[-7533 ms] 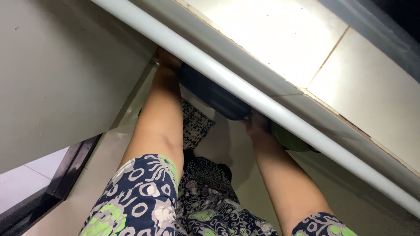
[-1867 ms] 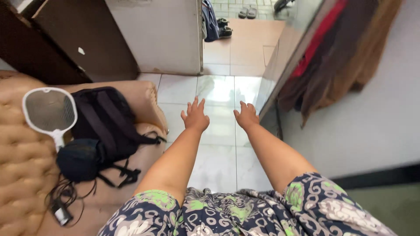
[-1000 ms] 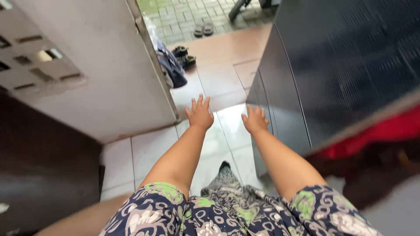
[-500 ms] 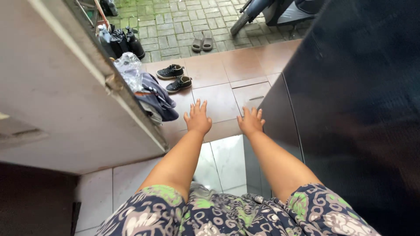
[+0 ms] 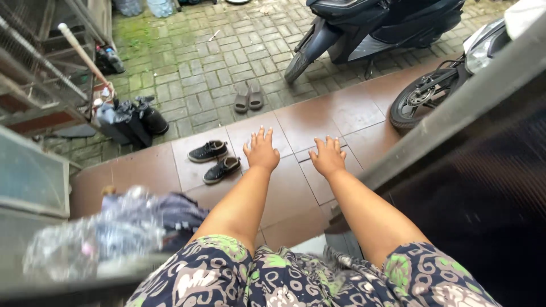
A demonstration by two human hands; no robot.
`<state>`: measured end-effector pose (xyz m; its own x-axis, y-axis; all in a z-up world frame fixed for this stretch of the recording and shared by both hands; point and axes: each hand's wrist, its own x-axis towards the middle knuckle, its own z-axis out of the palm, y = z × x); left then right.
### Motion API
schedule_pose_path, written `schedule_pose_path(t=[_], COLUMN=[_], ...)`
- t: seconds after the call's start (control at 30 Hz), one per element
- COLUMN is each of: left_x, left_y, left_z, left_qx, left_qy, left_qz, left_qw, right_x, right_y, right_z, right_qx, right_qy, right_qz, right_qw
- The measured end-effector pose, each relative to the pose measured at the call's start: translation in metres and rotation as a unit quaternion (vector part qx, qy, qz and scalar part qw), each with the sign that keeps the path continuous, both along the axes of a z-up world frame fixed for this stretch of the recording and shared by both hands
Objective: The recorder collects food waste and plastic from a kitchen area, ties it into plastic bags, and places it into outdoor trash bins.
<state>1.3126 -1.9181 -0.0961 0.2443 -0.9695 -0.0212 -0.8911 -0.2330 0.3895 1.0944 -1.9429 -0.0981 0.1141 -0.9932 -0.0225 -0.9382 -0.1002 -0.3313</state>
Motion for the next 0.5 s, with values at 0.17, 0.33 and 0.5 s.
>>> schedule_pose_path(t=[0.17,0.33,0.5], left_x=[0.021,0.051,0.085], left_y=[-0.099,-0.226,-0.345], left_z=[0.002,-0.007,-0.010], left_qx=[0.026,0.007,-0.008], left_qy=[0.010,-0.002,-0.019], left_qz=[-0.010,-0.003,0.034], left_qw=[1.000,1.000,0.999], right_x=[0.014,0.023,0.048], right_y=[-0.088,-0.216,-0.351], right_z=[-0.014,-0.038,-0.027], right_qx=[0.017,0.056,0.070], right_qy=[-0.009,0.013,-0.003], right_qz=[-0.029,-0.034,-0.007], right_qw=[0.999,0.998,0.998])
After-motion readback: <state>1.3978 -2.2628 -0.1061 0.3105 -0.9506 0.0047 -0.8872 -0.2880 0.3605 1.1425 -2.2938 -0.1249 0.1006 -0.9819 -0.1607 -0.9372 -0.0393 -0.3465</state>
